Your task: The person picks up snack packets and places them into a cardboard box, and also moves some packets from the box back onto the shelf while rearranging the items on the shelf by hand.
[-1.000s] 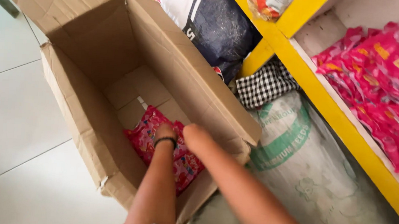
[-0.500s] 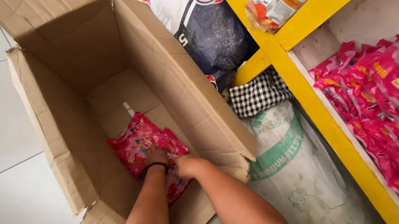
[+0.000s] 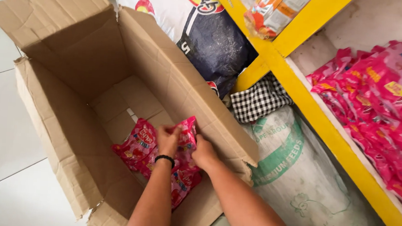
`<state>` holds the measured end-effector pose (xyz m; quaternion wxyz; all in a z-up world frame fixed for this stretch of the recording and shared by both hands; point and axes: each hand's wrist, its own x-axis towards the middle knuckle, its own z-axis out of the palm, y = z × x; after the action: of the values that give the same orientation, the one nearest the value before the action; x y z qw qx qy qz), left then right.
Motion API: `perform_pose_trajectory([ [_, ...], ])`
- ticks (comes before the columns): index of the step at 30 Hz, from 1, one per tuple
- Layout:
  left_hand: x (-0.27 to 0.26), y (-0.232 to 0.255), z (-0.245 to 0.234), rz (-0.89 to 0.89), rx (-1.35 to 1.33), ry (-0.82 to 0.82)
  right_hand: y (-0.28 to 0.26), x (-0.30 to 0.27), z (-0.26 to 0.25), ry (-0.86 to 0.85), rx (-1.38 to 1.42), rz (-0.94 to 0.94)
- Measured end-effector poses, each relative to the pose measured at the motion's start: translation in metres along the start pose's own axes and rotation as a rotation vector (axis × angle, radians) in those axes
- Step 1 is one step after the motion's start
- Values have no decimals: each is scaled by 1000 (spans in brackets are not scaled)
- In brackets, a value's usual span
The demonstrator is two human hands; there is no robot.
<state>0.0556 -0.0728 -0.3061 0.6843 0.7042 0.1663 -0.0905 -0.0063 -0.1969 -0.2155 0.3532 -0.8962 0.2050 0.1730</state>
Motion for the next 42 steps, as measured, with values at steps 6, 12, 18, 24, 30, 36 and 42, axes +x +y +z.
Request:
perform_pose_trajectory([
  [6,63,-116,-4,-210,407,-41,7,16,0,-35,770,-105],
  [12,38,-36,-21,-338,-103,-99,-51,-41,-44,-364,896,157],
  [18,-61,136,-72,-549,-555,-614,-50,-59,-53,-285,1078,-123],
  [24,-87,190,-83,-190,-320,-878,-31,-99,-83,-347,1258,-133],
  [30,-132,248,-53,89,-134,-1069,-57,-194,-149,-164,1469,-346],
  [36,-230,308,-9,48,-170,-1350,-20,-252,-191,31,1776,-303],
  [42,-293,314,61,42,-145,-1493,24,-328,-241,327,1832,-328],
])
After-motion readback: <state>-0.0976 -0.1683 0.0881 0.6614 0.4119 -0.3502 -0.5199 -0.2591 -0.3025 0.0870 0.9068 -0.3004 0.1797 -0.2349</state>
